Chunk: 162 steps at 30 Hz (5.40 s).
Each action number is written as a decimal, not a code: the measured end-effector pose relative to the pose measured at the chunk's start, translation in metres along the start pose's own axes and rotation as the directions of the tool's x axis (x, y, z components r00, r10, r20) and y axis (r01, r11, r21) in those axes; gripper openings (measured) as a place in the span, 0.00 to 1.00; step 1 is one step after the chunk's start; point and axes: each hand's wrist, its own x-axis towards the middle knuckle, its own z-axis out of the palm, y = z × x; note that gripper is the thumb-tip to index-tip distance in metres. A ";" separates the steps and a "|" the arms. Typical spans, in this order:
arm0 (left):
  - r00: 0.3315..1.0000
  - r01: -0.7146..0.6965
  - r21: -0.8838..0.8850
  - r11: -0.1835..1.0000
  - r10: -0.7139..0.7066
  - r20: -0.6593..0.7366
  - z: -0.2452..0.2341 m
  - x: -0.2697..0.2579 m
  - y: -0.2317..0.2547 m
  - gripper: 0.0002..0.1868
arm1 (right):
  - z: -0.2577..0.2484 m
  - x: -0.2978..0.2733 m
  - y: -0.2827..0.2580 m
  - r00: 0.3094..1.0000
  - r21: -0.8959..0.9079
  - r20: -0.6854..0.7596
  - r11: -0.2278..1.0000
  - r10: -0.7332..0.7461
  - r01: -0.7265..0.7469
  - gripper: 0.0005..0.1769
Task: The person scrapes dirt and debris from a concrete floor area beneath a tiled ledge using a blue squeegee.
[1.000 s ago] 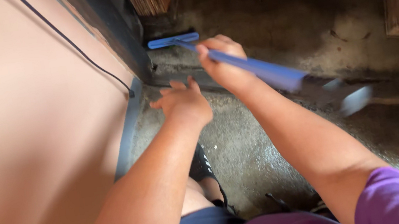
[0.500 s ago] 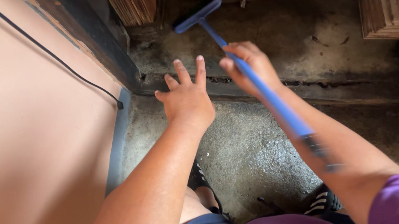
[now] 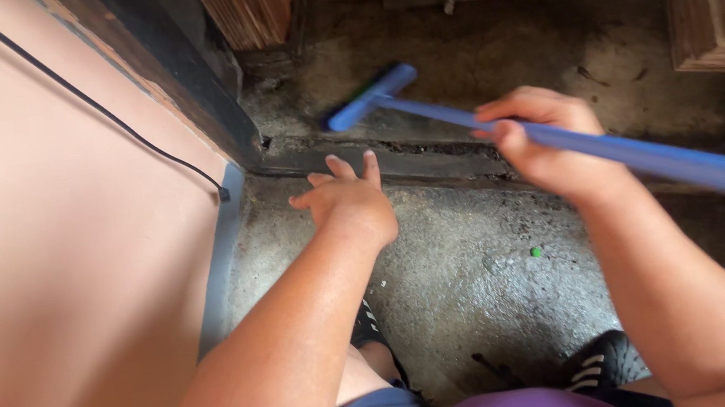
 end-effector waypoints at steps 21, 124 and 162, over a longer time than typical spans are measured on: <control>0.922 -0.293 0.096 0.951 0.307 -0.235 0.042 -0.078 0.077 0.63 | -0.132 -0.155 -0.025 0.975 -0.242 0.162 0.964 0.154 -0.112 0.16; 0.066 -0.835 0.504 0.221 0.949 -0.308 0.105 -0.041 0.422 0.70 | -0.241 -0.390 0.116 0.564 0.410 -0.669 0.873 0.484 -0.263 0.14; 0.304 -0.789 0.529 0.313 0.947 -0.106 0.043 -0.030 0.349 0.68 | -0.214 -0.327 0.017 0.484 0.371 -0.681 0.828 0.550 -0.420 0.14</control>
